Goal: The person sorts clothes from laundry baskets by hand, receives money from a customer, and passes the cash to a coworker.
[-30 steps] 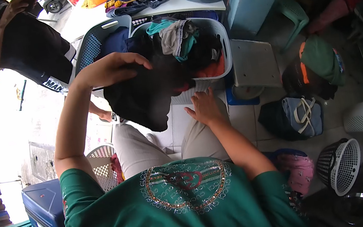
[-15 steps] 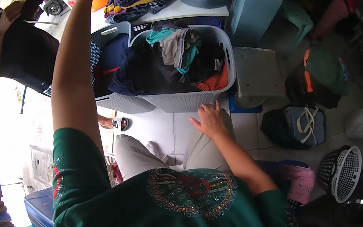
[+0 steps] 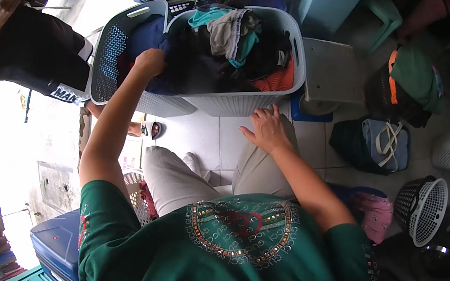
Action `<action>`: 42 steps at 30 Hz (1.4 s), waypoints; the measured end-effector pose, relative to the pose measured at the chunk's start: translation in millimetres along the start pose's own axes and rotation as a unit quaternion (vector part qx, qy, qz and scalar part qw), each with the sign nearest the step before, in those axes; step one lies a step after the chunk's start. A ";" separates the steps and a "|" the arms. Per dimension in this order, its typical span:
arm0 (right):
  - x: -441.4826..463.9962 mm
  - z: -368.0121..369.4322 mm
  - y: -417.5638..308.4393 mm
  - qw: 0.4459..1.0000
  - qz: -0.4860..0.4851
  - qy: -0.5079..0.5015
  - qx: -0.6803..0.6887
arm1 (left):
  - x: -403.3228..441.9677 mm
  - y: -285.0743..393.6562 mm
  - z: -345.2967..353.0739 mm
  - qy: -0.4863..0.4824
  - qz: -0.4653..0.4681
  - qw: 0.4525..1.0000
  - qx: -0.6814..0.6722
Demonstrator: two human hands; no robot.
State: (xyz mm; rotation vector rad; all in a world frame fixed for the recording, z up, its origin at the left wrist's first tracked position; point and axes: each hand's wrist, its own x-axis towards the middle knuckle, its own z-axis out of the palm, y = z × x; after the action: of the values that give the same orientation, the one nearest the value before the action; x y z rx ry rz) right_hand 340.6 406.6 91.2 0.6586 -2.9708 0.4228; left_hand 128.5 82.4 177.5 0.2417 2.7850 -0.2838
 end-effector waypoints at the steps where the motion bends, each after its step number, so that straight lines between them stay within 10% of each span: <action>1: -0.5 3.8 0.8 1.000 -0.004 0.008 -0.003 | -7.5 -4.9 -9.9 0.020 0.007 0.999 -0.027; 6: -0.3 6.1 -1.1 1.000 -0.007 0.012 -0.021 | -53.8 -45.9 -69.6 0.325 0.097 0.911 -0.235; 12: 2.0 1.5 -4.2 0.999 -0.003 -0.021 -0.033 | -108.8 -41.1 -103.4 0.427 0.040 0.881 -0.199; 15: -0.9 1.3 -4.7 0.999 -0.002 -0.017 -0.029 | -119.8 -42.1 -109.4 0.554 0.008 0.772 -0.311; 20: -2.7 8.8 0.1 0.999 -0.015 0.040 -0.026 | -122.1 -40.1 -93.3 0.401 0.057 0.871 -0.279; 22: -0.1 5.8 -2.6 0.999 -0.019 0.045 -0.014 | -110.8 -38.6 -75.4 0.340 0.038 0.813 -0.471; 26: -0.4 1.0 -6.6 0.999 -0.002 0.031 -0.014 | -74.7 -46.5 -18.0 0.374 0.021 0.882 -0.285; 30: -2.9 1.3 -4.0 0.999 -0.001 0.043 -0.020 | -64.3 -45.1 42.3 0.130 -0.054 0.967 -0.211; 32: -2.1 -0.3 -3.0 0.999 0.005 0.029 -0.017 | -59.9 -56.6 42.3 0.241 0.046 0.927 -0.283; 36: -2.7 0.4 -2.7 0.999 0.004 0.041 -0.004 | -74.9 -63.7 -5.4 0.382 -0.012 0.721 -0.579; 42: 0.5 -4.1 -6.9 0.999 0.031 0.002 -0.016 | -109.9 -44.9 -47.8 0.506 -0.019 0.526 -0.683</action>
State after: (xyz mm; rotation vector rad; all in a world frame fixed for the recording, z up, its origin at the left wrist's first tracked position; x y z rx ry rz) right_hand 343.1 401.5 97.0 0.5642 -2.9936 0.3784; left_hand 207.3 35.1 266.5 -0.1503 2.7517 2.7037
